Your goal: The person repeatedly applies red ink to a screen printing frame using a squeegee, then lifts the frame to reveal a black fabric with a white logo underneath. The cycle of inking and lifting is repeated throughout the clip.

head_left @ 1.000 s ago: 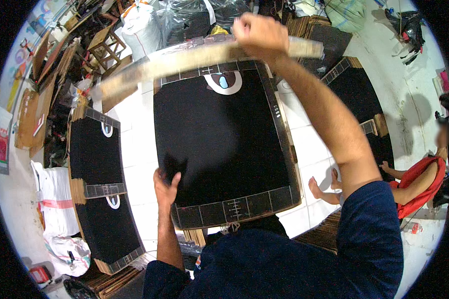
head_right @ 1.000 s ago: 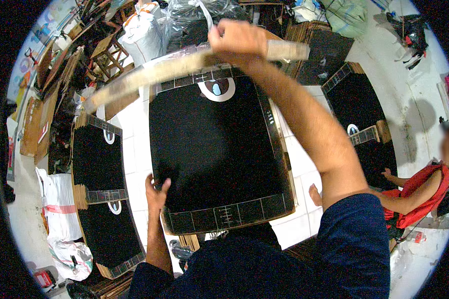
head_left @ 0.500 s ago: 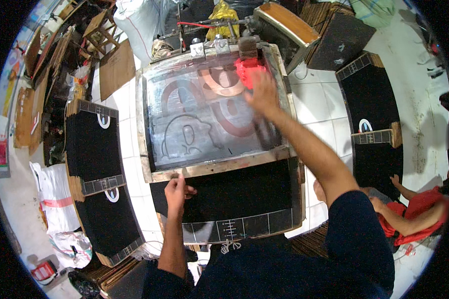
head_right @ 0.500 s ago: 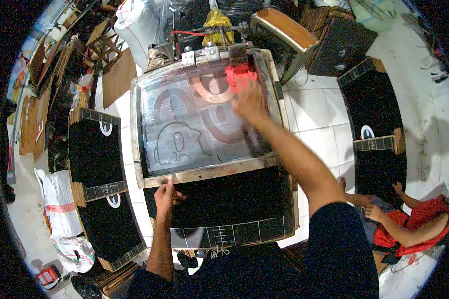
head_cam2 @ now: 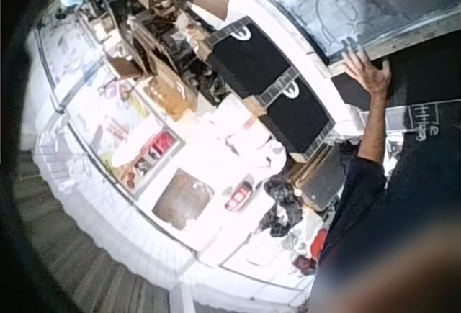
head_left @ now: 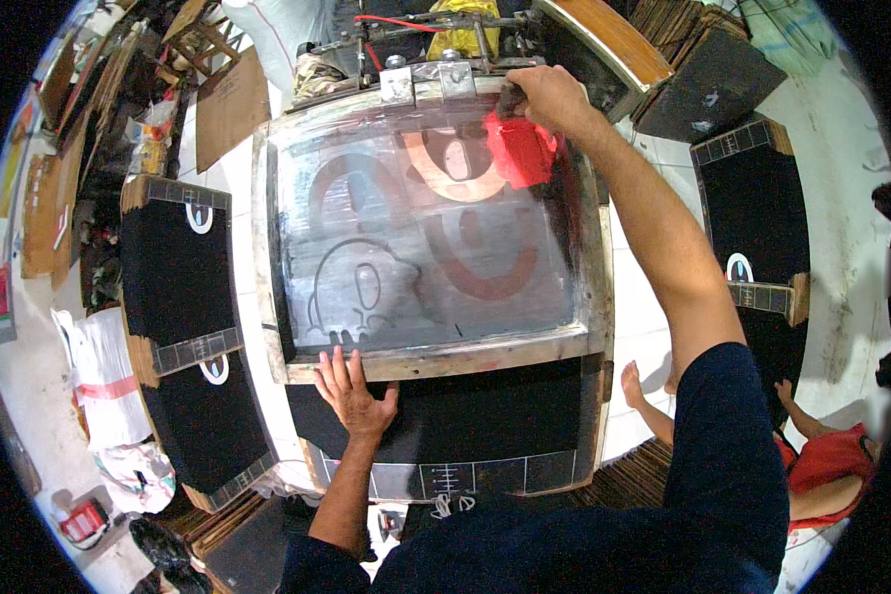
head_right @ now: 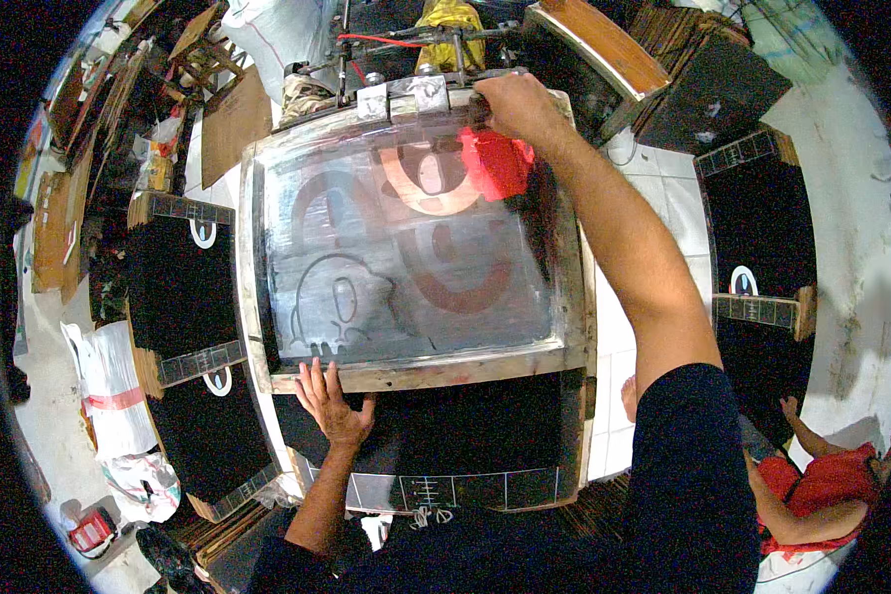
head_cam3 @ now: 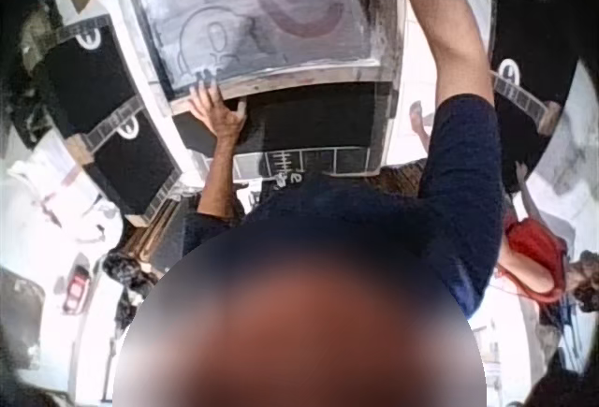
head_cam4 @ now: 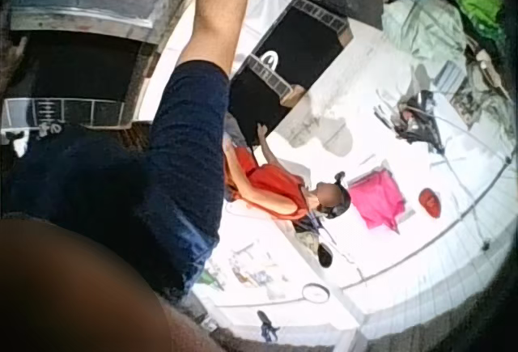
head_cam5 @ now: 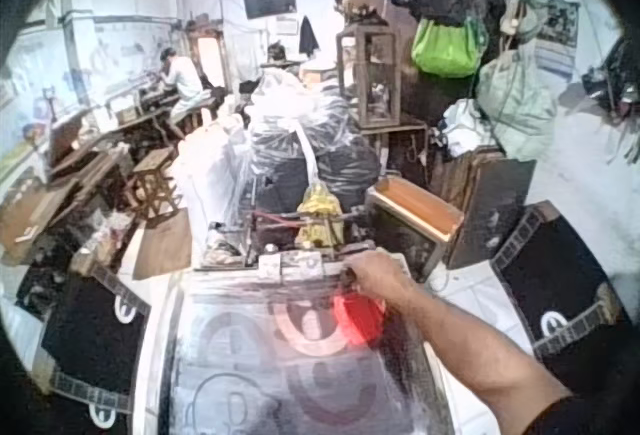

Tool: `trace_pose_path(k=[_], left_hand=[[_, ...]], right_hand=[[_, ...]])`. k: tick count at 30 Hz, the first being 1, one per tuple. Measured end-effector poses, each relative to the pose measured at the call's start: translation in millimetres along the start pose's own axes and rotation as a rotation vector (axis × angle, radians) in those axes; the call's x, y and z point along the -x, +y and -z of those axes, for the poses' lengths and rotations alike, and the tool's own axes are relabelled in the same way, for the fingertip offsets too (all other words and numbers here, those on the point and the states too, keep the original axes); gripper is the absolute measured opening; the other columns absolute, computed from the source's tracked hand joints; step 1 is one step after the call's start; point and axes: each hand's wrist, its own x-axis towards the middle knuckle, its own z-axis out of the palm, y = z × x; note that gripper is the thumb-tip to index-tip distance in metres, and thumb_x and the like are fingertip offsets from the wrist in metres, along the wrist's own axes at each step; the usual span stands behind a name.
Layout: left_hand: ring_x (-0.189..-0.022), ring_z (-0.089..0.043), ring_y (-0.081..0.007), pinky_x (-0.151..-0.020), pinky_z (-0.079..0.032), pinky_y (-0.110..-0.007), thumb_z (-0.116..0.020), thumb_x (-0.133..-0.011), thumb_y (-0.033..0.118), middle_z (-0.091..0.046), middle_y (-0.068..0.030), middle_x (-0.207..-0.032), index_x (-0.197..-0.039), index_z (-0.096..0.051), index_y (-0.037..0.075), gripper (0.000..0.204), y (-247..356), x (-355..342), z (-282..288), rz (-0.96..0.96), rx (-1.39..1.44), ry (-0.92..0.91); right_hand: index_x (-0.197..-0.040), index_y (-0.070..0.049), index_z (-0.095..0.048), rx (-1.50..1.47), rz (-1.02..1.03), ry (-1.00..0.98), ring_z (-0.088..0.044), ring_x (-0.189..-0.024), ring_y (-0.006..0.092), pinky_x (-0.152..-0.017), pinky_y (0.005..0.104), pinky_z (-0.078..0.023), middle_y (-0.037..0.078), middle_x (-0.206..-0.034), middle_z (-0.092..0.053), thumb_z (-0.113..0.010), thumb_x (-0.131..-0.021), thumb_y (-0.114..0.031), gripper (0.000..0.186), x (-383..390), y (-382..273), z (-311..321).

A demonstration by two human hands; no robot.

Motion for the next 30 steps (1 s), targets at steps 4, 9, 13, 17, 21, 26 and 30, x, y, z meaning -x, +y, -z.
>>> trace_pose_path(k=[4, 9, 13, 17, 21, 26, 30], left_hand=[[-0.154, -0.023, -0.0438, -0.124, -0.012, -0.065, -0.079, -0.076, 0.043, -0.036, -0.0198, -0.161, -0.147, -0.045, 0.006, 0.087, -0.9, 2.9, -1.1, -0.013, -0.015, -0.001], [-0.154, -0.023, -0.0432, -0.124, -0.013, -0.065, -0.082, -0.072, 0.039, -0.034, -0.0187, -0.161, -0.150, -0.043, 0.008, 0.092, -2.9, 0.5, -2.8, -0.029, 0.018, 0.018], [-0.153, -0.023, -0.0431, -0.124, -0.013, -0.065, -0.081, -0.074, 0.040, -0.034, -0.0184, -0.161, -0.150, -0.043, 0.009, 0.091, -3.8, 1.2, -3.5, -0.020, 0.011, 0.000], [-0.153, -0.023, -0.0429, -0.124, -0.013, -0.065, -0.081, -0.075, 0.040, -0.034, -0.0181, -0.161, -0.150, -0.043, 0.010, 0.090, -4.6, 2.3, -3.9, -0.017, 0.012, 0.000], [-0.153, -0.023, -0.0429, -0.123, -0.013, -0.065, -0.080, -0.075, 0.042, -0.034, -0.0177, -0.161, -0.150, -0.043, 0.010, 0.090, -4.8, 2.5, -4.3, -0.004, 0.023, -0.009], [-0.154, -0.023, -0.0422, -0.124, -0.013, -0.065, -0.080, -0.075, 0.042, -0.034, -0.0171, -0.161, -0.151, -0.042, 0.011, 0.090, -6.0, 3.1, -5.8, -0.008, 0.020, -0.015], [-0.154, -0.024, -0.0421, -0.123, -0.013, -0.066, -0.081, -0.075, 0.043, -0.035, -0.0170, -0.161, -0.151, -0.042, 0.011, 0.091, -7.7, 6.0, -6.3, 0.000, -0.002, -0.032]], right_hand=[[-0.106, -0.013, -0.071, -0.097, 0.328, 0.123, -0.068, -0.106, 0.0324, -0.092, 0.0465, -0.053, 0.010, -0.106, -0.073, -0.082, -0.068, -0.008, 0.040, 19.0, -20.4, -16.9], [-0.113, -0.017, -0.070, -0.004, 0.312, -0.037, -0.066, -0.108, 0.0326, -0.093, 0.0468, -0.052, 0.005, -0.107, -0.073, -0.079, -0.067, -0.004, 0.049, 62.4, -1.5, -12.6], [-0.114, -0.016, -0.069, -0.046, 0.097, 0.195, -0.068, -0.106, 0.0346, -0.088, 0.0488, -0.055, 0.007, -0.109, -0.073, -0.079, -0.068, -0.005, 0.048, 30.4, 11.4, -17.2], [-0.111, -0.013, -0.068, 0.011, 0.040, 0.362, -0.068, -0.104, 0.0349, -0.086, 0.0499, -0.054, 0.007, -0.106, -0.073, -0.079, -0.067, -0.004, 0.047, 24.1, -3.0, -31.1], [-0.110, -0.016, -0.069, -0.032, 0.116, 0.151, -0.068, -0.096, 0.0334, -0.082, 0.0494, -0.051, 0.009, -0.095, -0.071, -0.080, -0.067, -0.005, 0.045, 75.0, -10.8, -24.0], [-0.111, -0.020, -0.071, 0.035, 0.054, 0.156, -0.069, -0.097, 0.0334, -0.084, 0.0500, -0.053, 0.011, -0.096, -0.072, -0.080, -0.071, -0.011, 0.041, 50.9, -0.1, -19.6], [-0.112, -0.019, -0.072, 0.057, -0.054, 0.347, -0.070, -0.092, 0.0354, -0.082, 0.0514, -0.055, 0.015, -0.095, -0.072, -0.074, -0.075, -0.010, 0.039, 15.3, 1.8, -36.9]])
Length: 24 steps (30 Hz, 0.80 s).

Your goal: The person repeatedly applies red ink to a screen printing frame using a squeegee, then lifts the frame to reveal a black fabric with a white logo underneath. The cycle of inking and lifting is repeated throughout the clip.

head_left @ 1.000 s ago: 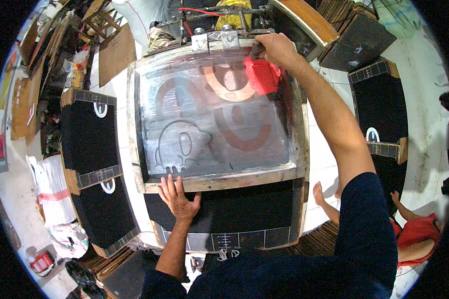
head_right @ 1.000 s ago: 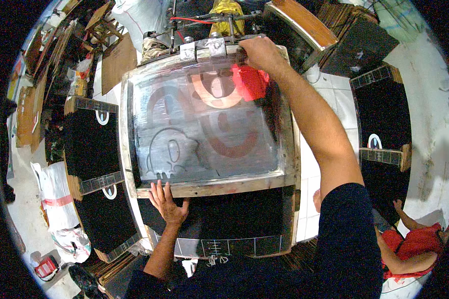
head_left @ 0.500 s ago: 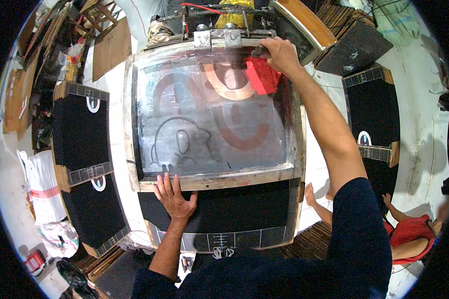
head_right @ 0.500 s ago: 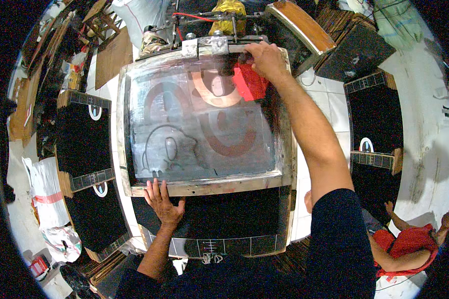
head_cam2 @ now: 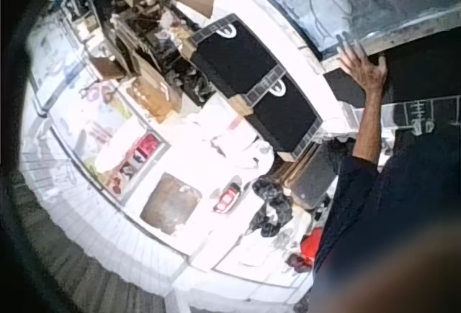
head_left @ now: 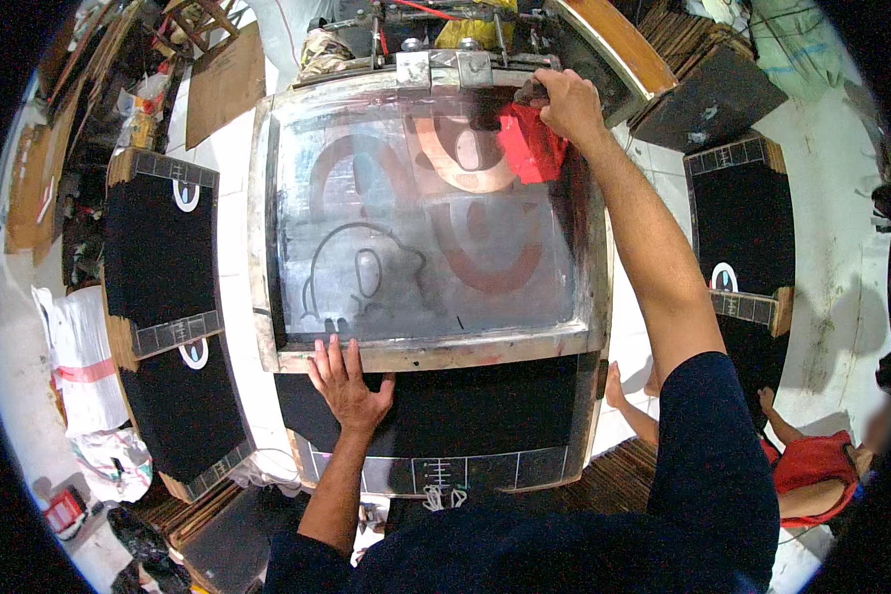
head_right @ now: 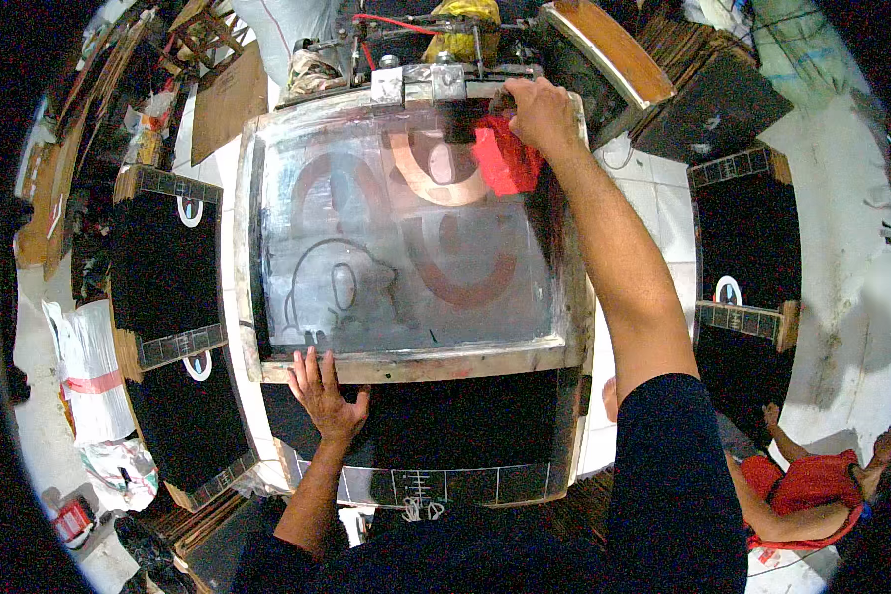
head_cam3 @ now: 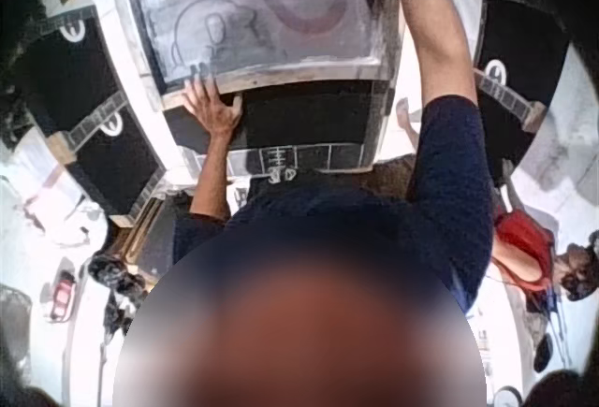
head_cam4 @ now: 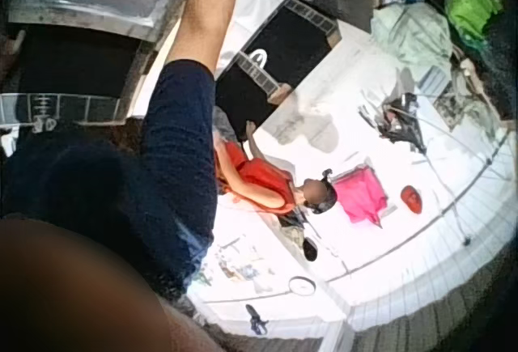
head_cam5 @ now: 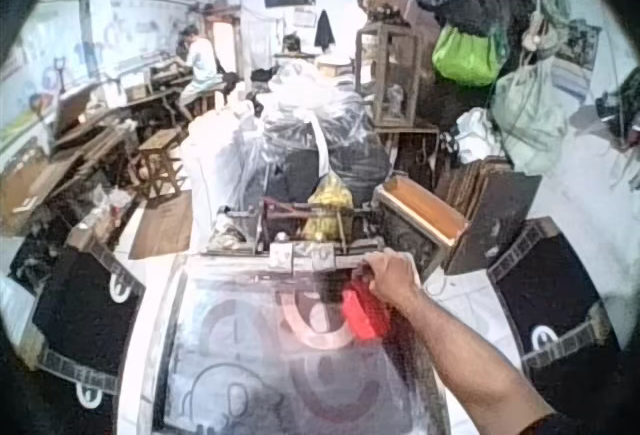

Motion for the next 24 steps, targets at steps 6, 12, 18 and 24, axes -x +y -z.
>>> trace_pose_path(k=[6, 12, 18, 24], left_hand=[[-0.150, -0.031, -0.0411, -0.123, -0.017, -0.065, -0.081, -0.072, 0.032, -0.044, -0.0165, -0.153, -0.144, -0.050, 0.010, 0.081, 6.8, -6.9, 4.5, 0.001, 0.050, 0.081], [-0.109, -0.058, -0.0325, -0.108, -0.037, -0.055, -0.083, -0.064, 0.019, -0.064, -0.0108, -0.109, -0.113, -0.066, 0.007, 0.053, -6.5, -40.8, 41.9, -0.153, 0.183, -0.004], [-0.100, -0.059, -0.0332, -0.096, -0.041, -0.049, -0.086, -0.064, 0.019, -0.066, -0.0107, -0.103, -0.110, -0.067, 0.007, 0.051, -0.7, -51.2, 68.1, -0.151, 0.247, -0.051], [-0.102, -0.059, -0.0310, -0.100, -0.040, -0.049, -0.085, -0.063, 0.016, -0.065, -0.0102, -0.105, -0.107, -0.069, 0.006, 0.048, 7.9, -54.8, 76.8, -0.105, 0.239, -0.069]], right_hand=[[-0.091, -0.011, -0.067, -0.156, 0.065, 0.068, -0.065, -0.087, 0.0337, -0.074, 0.0507, -0.050, 0.010, -0.088, -0.069, -0.073, -0.071, -0.003, 0.023, 85.5, -29.3, 26.6], [-0.099, -0.012, -0.071, -0.176, 0.058, 0.024, -0.068, -0.091, 0.0346, -0.076, 0.0519, -0.051, 0.010, -0.092, -0.072, -0.074, -0.073, -0.003, 0.027, 81.2, -33.4, 43.9], [-0.112, -0.015, -0.073, -0.227, -0.025, -0.226, -0.072, -0.102, 0.0364, -0.091, 0.0486, -0.055, 0.015, -0.101, -0.076, -0.079, -0.075, -0.014, 0.037, 62.8, -9.7, 57.1], [-0.120, -0.019, -0.071, -0.211, 0.092, -0.395, -0.071, -0.106, 0.0345, -0.089, 0.0499, -0.056, 0.014, -0.110, -0.075, -0.089, -0.069, -0.026, 0.054, -2.3, 12.9, 29.7]])
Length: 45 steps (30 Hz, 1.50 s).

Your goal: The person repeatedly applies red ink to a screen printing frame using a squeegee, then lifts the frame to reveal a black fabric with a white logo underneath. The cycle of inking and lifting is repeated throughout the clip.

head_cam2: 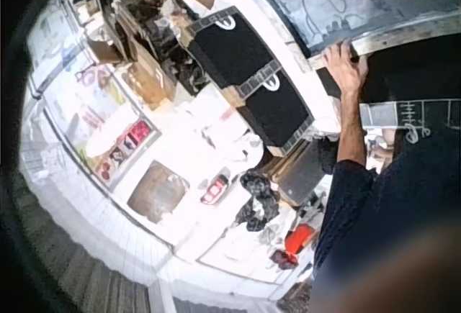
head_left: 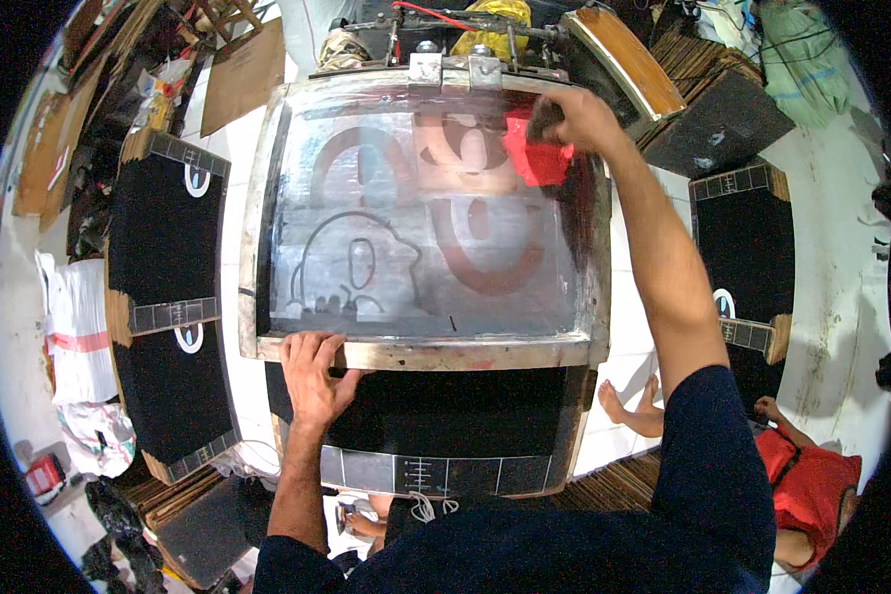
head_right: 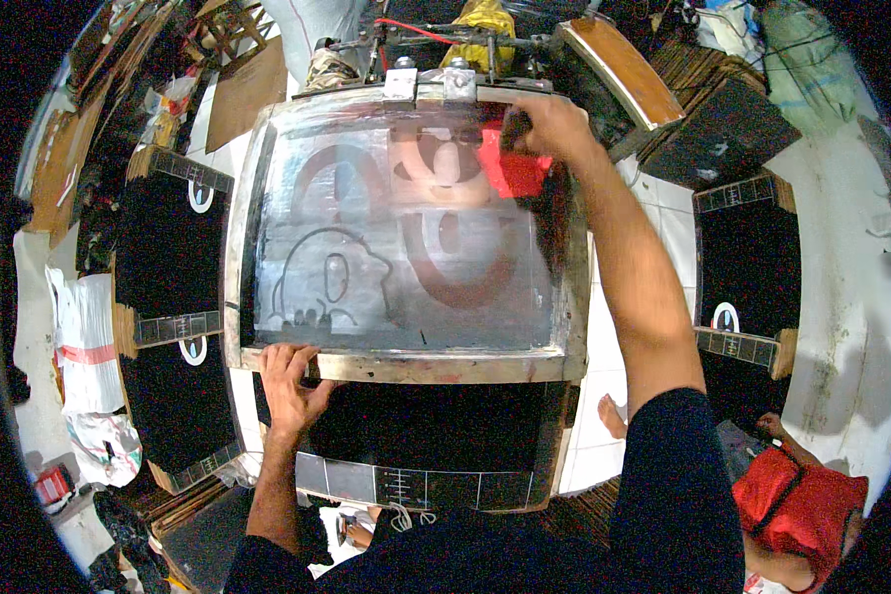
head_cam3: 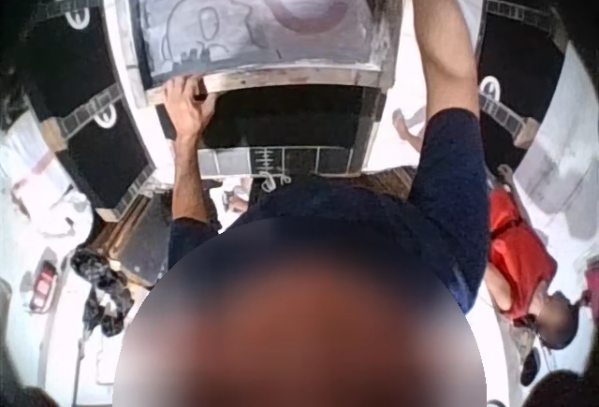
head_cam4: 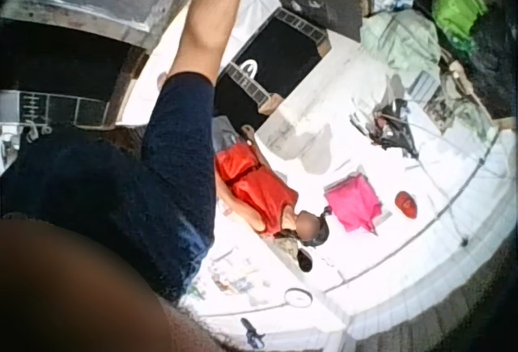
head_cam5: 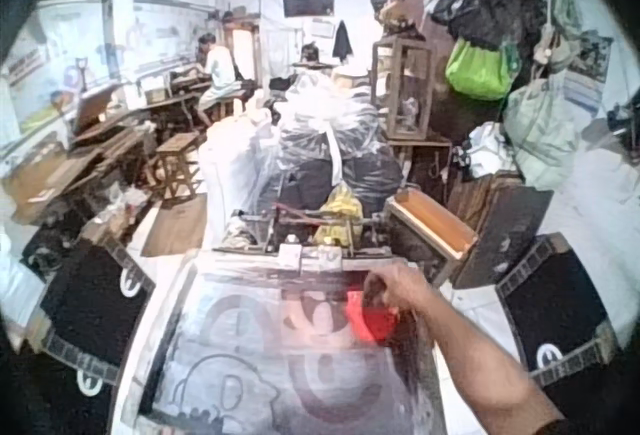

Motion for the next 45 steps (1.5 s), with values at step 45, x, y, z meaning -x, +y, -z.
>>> trace_pose_path(k=[45], left_hand=[[-0.091, -0.069, -0.0466, -0.082, -0.054, -0.052, -0.057, -0.105, 0.034, -0.074, -0.0251, -0.101, -0.113, -0.073, -0.002, 0.041, -221.8, 372.6, -171.3, 1.044, 0.350, 0.282]], right_hand=[[-0.113, -0.013, -0.076, 0.119, -0.350, 0.742, -0.069, -0.110, 0.0352, -0.096, 0.0422, -0.051, 0.017, -0.115, -0.074, -0.055, -0.093, -0.050, 0.047, 57.5, -240.1, 321.3]])
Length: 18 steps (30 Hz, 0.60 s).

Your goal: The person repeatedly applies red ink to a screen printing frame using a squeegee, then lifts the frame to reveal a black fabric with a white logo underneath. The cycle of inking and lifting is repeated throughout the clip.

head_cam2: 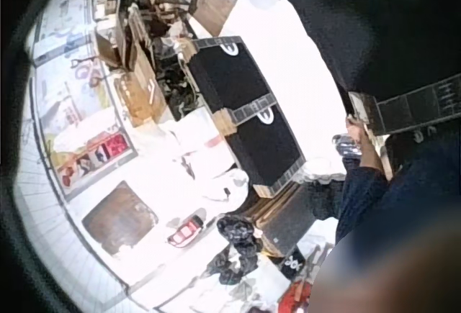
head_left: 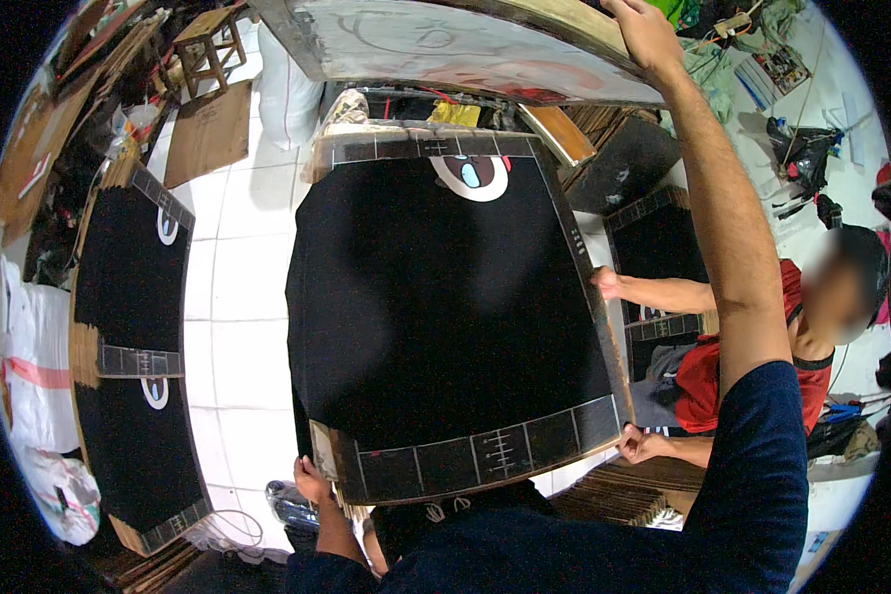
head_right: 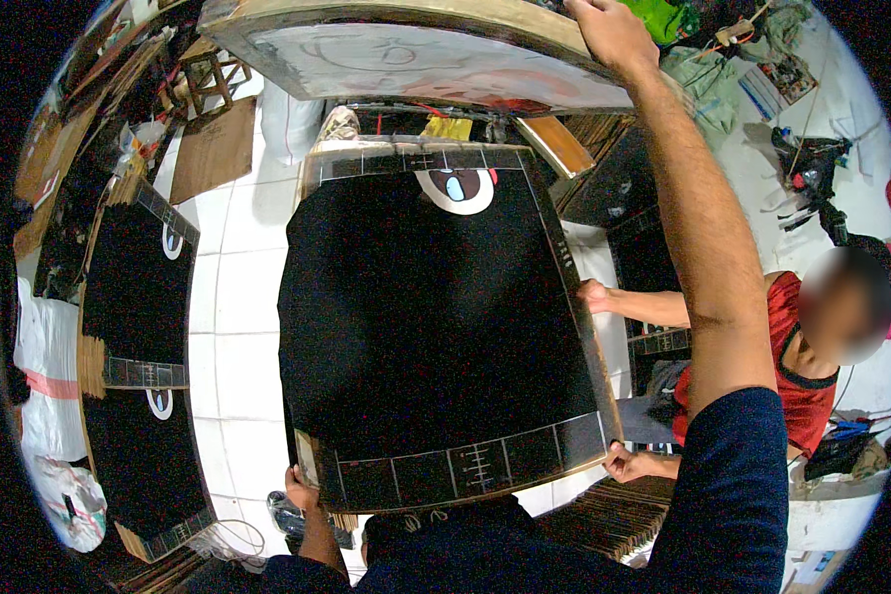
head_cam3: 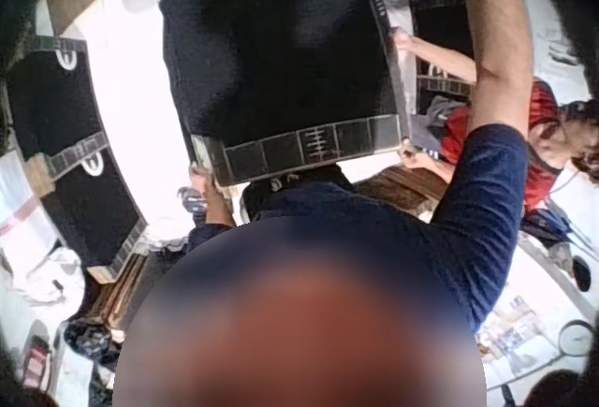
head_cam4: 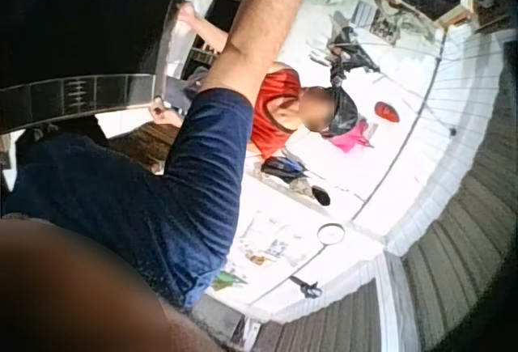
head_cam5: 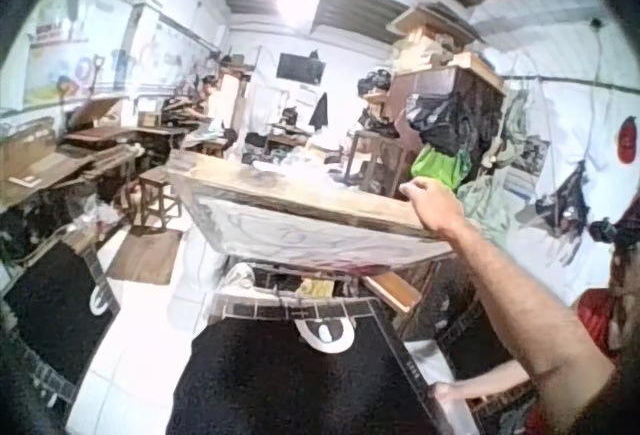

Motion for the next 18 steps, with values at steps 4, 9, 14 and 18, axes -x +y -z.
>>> trace_pose_path(k=[4, 9, 14, 18], left_hand=[[-0.092, -0.069, -0.0434, -0.080, -0.053, -0.052, -0.055, -0.106, 0.037, -0.074, -0.0215, -0.102, -0.106, -0.073, -0.001, 0.042, 53.8, -31.9, 15.0, -0.044, -0.355, 0.177], [-0.075, -0.071, -0.0386, -0.064, -0.053, -0.050, -0.059, -0.102, 0.035, -0.075, -0.0172, -0.090, -0.090, -0.074, 0.009, 0.032, 176.4, -115.5, 143.5, -0.306, -0.614, 0.465], [-0.079, -0.072, -0.0295, -0.074, -0.054, -0.042, -0.068, -0.099, 0.040, -0.076, -0.0197, -0.093, -0.106, -0.078, 0.004, 0.038, 218.4, -116.1, 374.9, -0.343, -0.475, 0.512], [-0.079, -0.059, -0.0129, -0.073, -0.051, -0.033, -0.065, -0.103, 0.038, -0.076, -0.0093, -0.087, -0.102, -0.074, -0.008, 0.046, 215.5, -96.6, 567.8, -0.277, -0.282, 0.602]], right_hand=[[-0.114, -0.011, -0.075, 0.031, -0.073, 0.010, -0.068, -0.111, 0.0372, -0.096, 0.0436, -0.050, 0.018, -0.117, -0.073, -0.055, -0.092, -0.049, 0.048, -3.0, 1.4, -1.8], [-0.109, -0.011, -0.076, -0.004, -0.060, 0.010, -0.069, -0.109, 0.0358, -0.095, 0.0427, -0.051, 0.018, -0.114, -0.074, -0.055, -0.092, -0.048, 0.046, -11.1, 3.6, -1.6], [-0.107, -0.010, -0.077, -0.002, -0.061, 0.001, -0.070, -0.108, 0.0359, -0.094, 0.0429, -0.051, 0.018, -0.112, -0.074, -0.055, -0.092, -0.049, 0.047, -12.6, 0.1, -0.1], [-0.108, -0.010, -0.077, -0.012, -0.046, 0.017, -0.070, -0.107, 0.0374, -0.094, 0.0446, -0.051, 0.019, -0.112, -0.074, -0.054, -0.093, -0.049, 0.047, -5.5, -8.6, 5.1]])
